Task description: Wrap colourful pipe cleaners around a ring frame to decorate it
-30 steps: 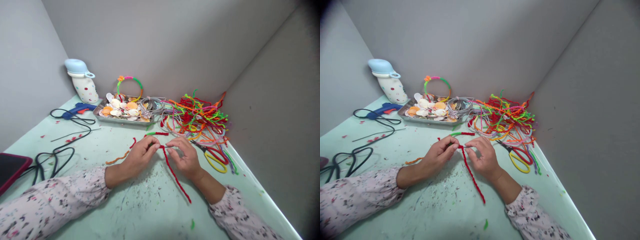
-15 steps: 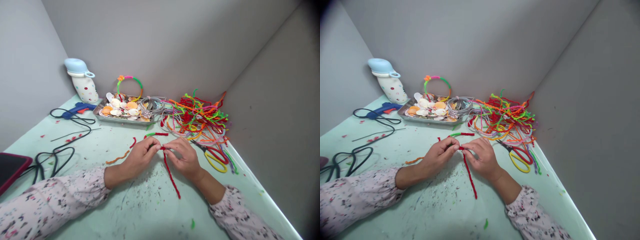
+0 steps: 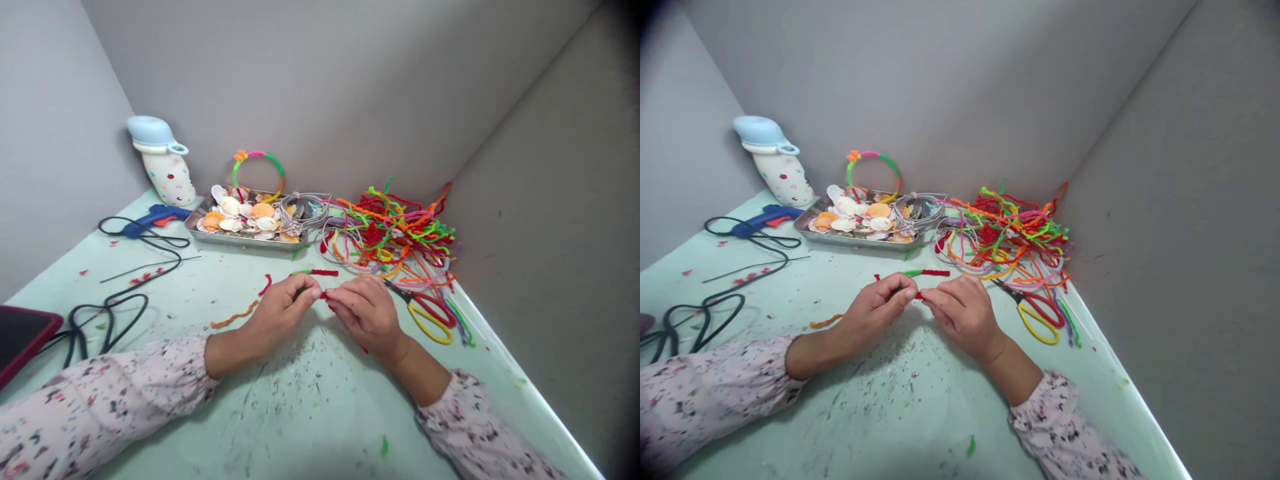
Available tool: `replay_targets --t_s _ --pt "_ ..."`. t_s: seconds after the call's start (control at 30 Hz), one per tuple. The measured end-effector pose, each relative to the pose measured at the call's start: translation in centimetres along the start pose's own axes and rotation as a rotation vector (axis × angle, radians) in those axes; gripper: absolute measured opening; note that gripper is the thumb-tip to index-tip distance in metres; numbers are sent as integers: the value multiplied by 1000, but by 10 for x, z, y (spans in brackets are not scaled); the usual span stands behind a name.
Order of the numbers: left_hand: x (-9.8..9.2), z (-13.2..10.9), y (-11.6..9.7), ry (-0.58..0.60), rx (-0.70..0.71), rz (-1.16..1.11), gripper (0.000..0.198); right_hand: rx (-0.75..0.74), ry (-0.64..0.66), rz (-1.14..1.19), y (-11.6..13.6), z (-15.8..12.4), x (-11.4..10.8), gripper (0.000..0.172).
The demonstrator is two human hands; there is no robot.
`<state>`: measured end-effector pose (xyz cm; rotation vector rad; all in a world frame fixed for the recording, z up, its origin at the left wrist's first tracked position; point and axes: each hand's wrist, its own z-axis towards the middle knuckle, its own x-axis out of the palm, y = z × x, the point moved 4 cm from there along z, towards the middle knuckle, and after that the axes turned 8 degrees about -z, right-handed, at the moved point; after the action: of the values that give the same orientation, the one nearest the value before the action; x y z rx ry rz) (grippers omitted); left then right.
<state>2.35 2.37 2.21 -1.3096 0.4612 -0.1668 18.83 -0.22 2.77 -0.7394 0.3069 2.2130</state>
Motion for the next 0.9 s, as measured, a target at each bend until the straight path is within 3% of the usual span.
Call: replay_targets --t_s 0.47,0.63,0.77,0.9 --pt "2 -1 -3 27 -4 -76 24 -153 28 -157 6 1 -5 27" --pt "3 -3 -6 -4 52 -86 21 35 -1 40 2 3 -4 21" --pt "2 -4 -7 -28 125 0 17 181 79 216 1 3 0 5" --pt "1 -3 -7 1 233 107 16 292 172 386 0 4 4 23"
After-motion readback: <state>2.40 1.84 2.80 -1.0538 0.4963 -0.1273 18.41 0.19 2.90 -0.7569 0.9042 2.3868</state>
